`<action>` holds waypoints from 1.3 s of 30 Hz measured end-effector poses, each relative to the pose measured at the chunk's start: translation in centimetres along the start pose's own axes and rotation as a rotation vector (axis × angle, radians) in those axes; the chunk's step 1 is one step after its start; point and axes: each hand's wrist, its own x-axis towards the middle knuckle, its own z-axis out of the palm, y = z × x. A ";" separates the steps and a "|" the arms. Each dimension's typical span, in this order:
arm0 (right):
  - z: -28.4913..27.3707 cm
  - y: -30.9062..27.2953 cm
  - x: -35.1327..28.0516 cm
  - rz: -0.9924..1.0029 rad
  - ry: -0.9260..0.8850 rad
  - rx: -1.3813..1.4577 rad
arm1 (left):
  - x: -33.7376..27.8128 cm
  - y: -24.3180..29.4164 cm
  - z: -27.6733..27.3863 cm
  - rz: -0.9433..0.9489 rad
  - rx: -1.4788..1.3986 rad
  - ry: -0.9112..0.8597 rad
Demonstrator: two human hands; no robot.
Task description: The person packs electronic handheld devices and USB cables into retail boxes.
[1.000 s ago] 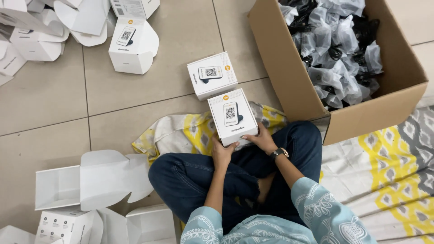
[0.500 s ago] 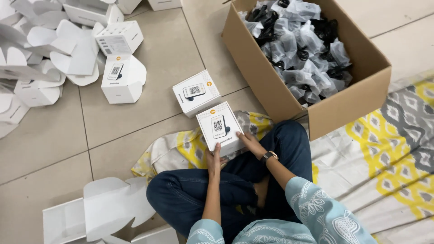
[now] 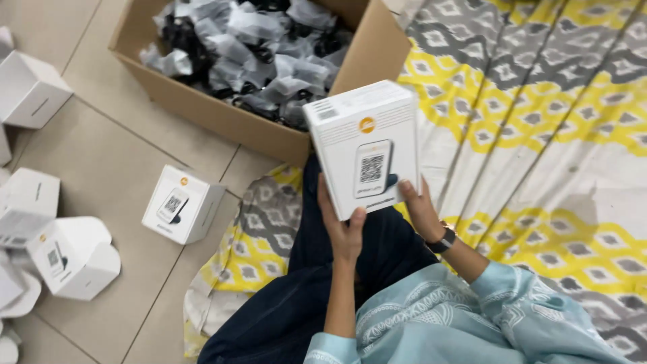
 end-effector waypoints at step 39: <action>21.2 -2.5 11.5 -0.900 -0.280 -1.239 | -0.3 -15.0 -39.0 -0.117 1.123 0.940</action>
